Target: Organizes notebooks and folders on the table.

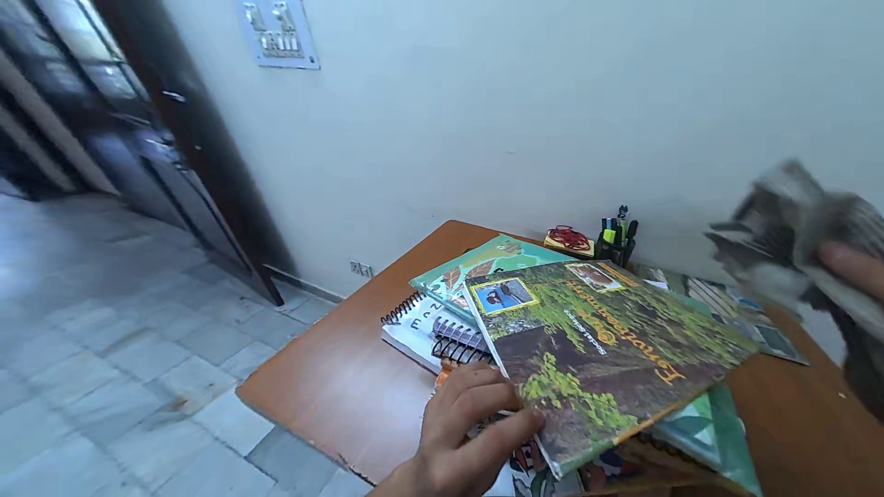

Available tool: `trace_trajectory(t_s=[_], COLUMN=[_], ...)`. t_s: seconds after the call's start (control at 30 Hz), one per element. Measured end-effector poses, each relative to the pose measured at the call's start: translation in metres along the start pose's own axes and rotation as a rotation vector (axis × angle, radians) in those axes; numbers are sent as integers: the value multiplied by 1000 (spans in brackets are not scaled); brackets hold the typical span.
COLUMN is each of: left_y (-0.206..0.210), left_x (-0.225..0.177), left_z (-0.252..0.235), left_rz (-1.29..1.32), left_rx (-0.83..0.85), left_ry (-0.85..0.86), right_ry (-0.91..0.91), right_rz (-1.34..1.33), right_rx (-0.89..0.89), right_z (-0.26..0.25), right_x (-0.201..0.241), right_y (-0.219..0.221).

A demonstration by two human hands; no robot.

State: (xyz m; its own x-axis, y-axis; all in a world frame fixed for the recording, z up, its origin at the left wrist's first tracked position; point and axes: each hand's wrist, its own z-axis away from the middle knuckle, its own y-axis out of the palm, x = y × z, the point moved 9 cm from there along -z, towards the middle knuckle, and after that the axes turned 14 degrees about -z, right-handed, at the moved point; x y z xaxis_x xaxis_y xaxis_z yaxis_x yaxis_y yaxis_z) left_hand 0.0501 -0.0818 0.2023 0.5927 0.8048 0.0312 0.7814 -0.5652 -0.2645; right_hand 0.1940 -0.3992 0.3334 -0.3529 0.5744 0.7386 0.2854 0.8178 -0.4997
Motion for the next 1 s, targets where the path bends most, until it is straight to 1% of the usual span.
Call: trace_trajectory(t_s=[0.03, 0.1, 0.13, 0.2, 0.23, 0.27, 0.3, 0.33, 0.43, 0.47, 0.53, 0.63, 0.7, 0.77, 0.83, 0.87, 0.93, 1.0], left_y=[-1, 1, 2, 1, 1, 1, 3, 4, 5, 5, 5, 7, 8, 9, 9, 9, 9, 9], left_x=[-2, -4, -6, -6, -5, -5, -4, -3, -3, -3, -3, -3, -2, -1, -1, -1, -1, -1], left_z=[1, 1, 1, 2, 3, 5, 9, 13, 16, 15, 14, 17, 17, 17, 17, 17, 18, 18], left_rz=[-22, -71, -93, -140, -166, -193, -207, -202, -174, -168, -163, -154, -134, -123, -116, -114, -107, -118], left_rx=[-11, -28, -42, -67, -64, -51, -36, -25, -19, -23, -36, -49, -53, -55, -43, -39, -42, -43], left_ry=[-1, 0, -5, -31, -43, -50, -53, -57, -66, -71, -74, -78, -79, -78, -76, -72, -66, -63], right_ry=[-29, -96, -132, -185, -239, -359, -491, -543, -556, -520, -371, 28, 159, 250, 263, 242, 148, -35], right_rz=[-23, -19, 37, 223, 338, 438, 483, 492, 431, 423, 446, 532, 567, 611, 636, 640, 606, 535], right_rx=[91, 348, 492, 787, 873, 852, 747, 685, 532, 504, 508, 613, 586, 558, 546, 546, 577, 612], right_z=[-9, -9, 4, 51, 78, 97, 105, 106, 89, 78, 45, -13, -39, -52, -52, -46, -22, 20], right_x=[26, 73, 87, 99, 101, 103, 105, 104, 90, 82, 54, -23, -69, -94, -89, -76, -31, 26], right_y=[21, 83, 120, 193, 220, 236, 242, 243, 230, 223, 208, 180, 160, 148, 150, 155, 173, 195])
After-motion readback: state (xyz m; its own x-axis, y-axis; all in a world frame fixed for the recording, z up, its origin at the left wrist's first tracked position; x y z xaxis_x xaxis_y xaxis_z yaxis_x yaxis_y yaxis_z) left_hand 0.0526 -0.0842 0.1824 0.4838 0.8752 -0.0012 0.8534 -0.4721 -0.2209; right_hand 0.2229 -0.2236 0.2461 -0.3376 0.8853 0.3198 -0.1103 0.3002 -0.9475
